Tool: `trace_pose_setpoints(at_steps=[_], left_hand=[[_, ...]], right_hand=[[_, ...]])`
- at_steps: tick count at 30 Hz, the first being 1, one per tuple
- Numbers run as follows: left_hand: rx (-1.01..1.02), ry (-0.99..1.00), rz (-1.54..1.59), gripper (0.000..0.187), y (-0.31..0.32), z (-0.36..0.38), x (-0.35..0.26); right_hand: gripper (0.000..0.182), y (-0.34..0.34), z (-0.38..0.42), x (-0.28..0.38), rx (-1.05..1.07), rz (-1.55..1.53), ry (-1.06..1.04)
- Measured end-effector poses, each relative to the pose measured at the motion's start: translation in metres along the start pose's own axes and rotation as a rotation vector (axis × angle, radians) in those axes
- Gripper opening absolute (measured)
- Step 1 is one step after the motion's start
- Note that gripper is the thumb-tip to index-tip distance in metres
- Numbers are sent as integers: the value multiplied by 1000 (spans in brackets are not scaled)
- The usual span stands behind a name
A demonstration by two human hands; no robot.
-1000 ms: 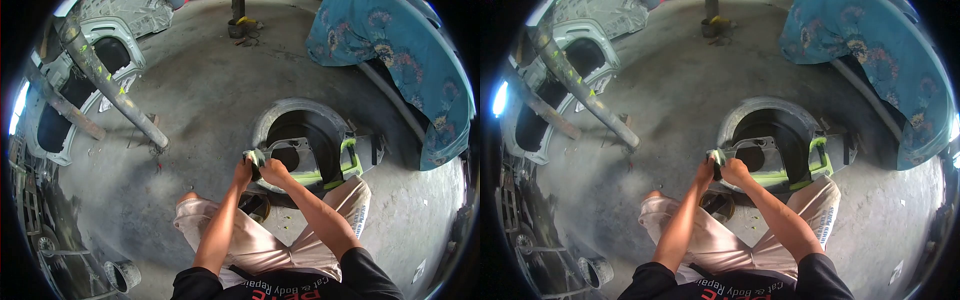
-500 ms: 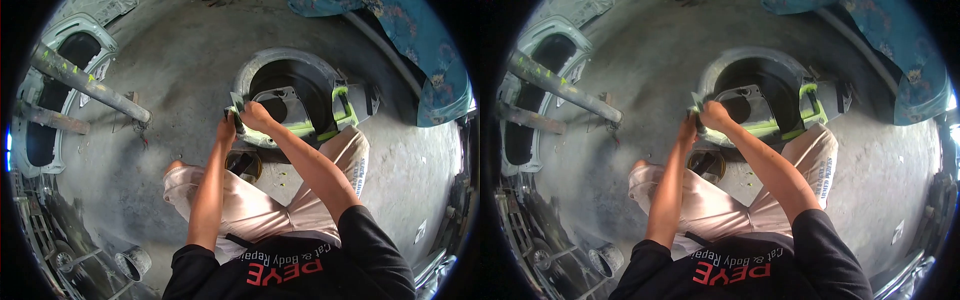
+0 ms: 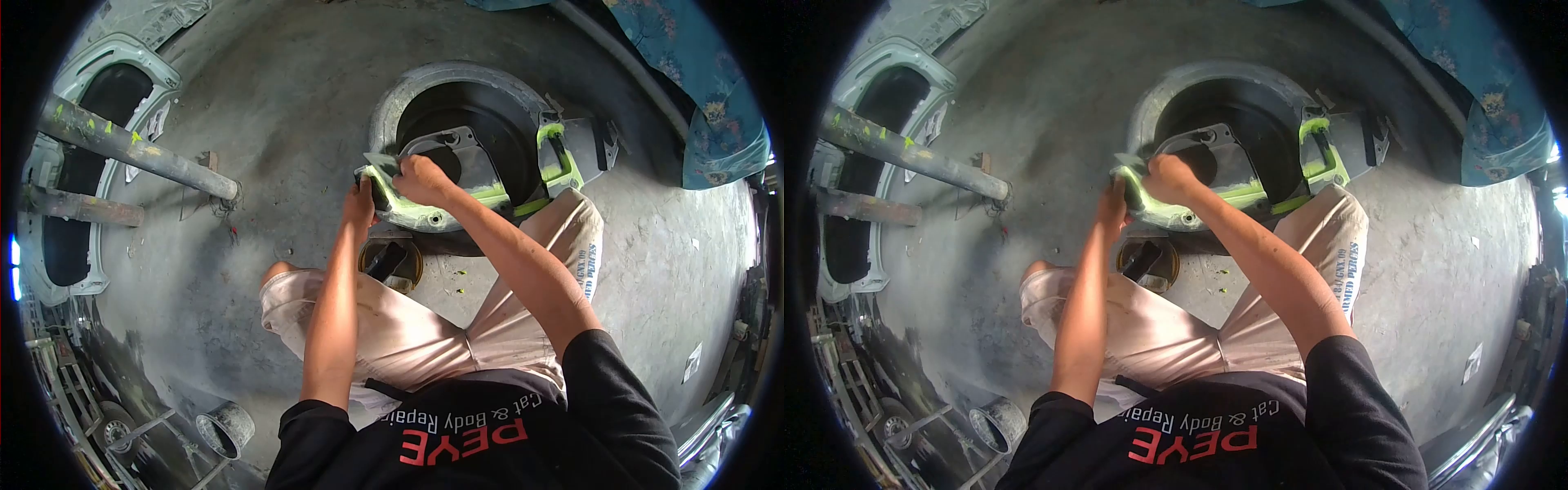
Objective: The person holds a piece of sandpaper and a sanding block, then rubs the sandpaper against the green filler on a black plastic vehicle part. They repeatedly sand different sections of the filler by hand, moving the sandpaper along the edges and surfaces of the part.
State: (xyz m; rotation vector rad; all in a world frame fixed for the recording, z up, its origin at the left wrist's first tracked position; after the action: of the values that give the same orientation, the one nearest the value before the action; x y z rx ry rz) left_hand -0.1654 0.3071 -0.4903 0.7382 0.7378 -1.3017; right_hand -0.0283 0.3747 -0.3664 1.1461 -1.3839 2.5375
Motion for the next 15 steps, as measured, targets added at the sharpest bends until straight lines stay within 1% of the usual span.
trace_pose_setpoints(at_steps=[1, 4, 5, 7, 8, 9, 10, 12, 13, 14, 15], left_hand=[[-8, -11, -13, 48, -1, 1, 1], [40, -13, 26, 50, 1, 1, 0], [38, -19, 27, 50, 2, 2, 2], [-63, 1, 6, 53, -2, 4, -2], [-65, 1, 11, 53, -2, 6, -3], [-60, -19, -2, 62, -5, 5, 0], [-55, -36, -15, 72, -6, 3, 2], [-56, -31, 3, 73, -7, -1, 6], [-53, -27, 20, 74, -7, -3, 8], [-54, -25, 20, 74, -10, -5, 9], [17, -35, 4, 75, -6, -4, 5]], right_hand=[[36, 11, -3, 1, 2, -22, -36], [35, 28, 4, -7, 22, -61, -3], [36, 30, 10, -6, 39, -37, -39], [37, 24, 18, -7, 55, -9, -76], [36, 28, 20, -9, 156, 52, -75], [35, 32, 23, -9, 257, 112, -76], [35, 26, 24, -9, 258, 114, -79], [36, 28, 28, -11, 354, 165, -78], [36, 28, 26, -17, 354, 165, -80], [37, 25, 23, -20, 305, 220, -129], [38, 19, 22, -14, 256, 276, -179]])
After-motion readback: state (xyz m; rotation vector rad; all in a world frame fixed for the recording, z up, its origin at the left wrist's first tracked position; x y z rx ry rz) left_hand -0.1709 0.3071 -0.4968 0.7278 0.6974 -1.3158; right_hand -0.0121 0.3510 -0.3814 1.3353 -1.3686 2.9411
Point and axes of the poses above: each hand's wrist, its own z-axis away from the middle knuckle, its own y-axis out of the palm, x = y × z, the point moved 10 cm from there along -z, towards the middle knuckle, and after that the axes turned 11 degrees about x, right-handed, at the moved point
